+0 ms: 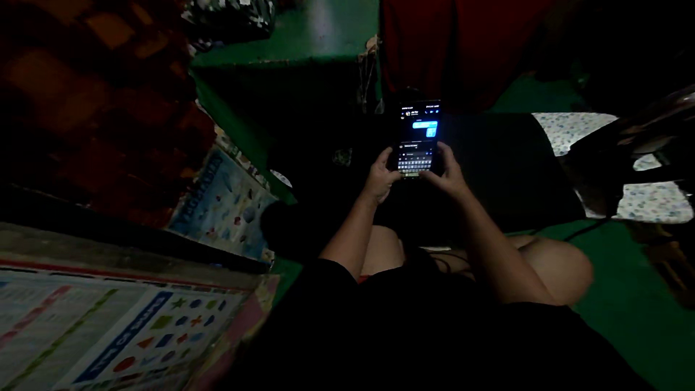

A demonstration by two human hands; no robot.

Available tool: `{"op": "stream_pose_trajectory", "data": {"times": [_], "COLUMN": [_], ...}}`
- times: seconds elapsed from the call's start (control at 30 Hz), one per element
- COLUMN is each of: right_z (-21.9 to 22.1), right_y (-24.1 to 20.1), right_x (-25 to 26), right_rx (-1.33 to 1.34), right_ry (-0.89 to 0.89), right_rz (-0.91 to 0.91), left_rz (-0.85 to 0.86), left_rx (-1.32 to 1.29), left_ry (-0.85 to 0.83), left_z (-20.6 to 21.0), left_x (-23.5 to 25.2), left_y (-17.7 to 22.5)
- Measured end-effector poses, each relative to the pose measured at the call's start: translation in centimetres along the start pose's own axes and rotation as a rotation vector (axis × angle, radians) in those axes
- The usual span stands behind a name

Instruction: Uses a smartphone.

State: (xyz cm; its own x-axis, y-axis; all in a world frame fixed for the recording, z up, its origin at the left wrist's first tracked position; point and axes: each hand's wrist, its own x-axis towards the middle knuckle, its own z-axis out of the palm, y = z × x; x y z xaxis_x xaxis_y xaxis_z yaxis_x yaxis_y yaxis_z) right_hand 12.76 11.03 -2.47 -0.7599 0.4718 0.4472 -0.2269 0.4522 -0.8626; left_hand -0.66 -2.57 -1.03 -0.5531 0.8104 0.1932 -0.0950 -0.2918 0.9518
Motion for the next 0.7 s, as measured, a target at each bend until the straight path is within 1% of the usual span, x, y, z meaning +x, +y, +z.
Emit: {"op": "stream_pose_trajectory", "data": {"times": [0.3,0.7], "right_z": [-0.03,-0.01], "right_y": [-0.18,0.25], "right_x": [0.18,0.42], "right_rx": [0.057,0.043], "right_ry": [0.088,0.098], "right_rz": [-0.046,-0.076], "left_rz": [-0.005,0.011], "left_rx": [0.014,0.026], "left_ry": [0.01,0.015], "left_z": [0.1,0.03], "left_x": [-0.09,-0.09], "left_y": [0.21,0.19]}}
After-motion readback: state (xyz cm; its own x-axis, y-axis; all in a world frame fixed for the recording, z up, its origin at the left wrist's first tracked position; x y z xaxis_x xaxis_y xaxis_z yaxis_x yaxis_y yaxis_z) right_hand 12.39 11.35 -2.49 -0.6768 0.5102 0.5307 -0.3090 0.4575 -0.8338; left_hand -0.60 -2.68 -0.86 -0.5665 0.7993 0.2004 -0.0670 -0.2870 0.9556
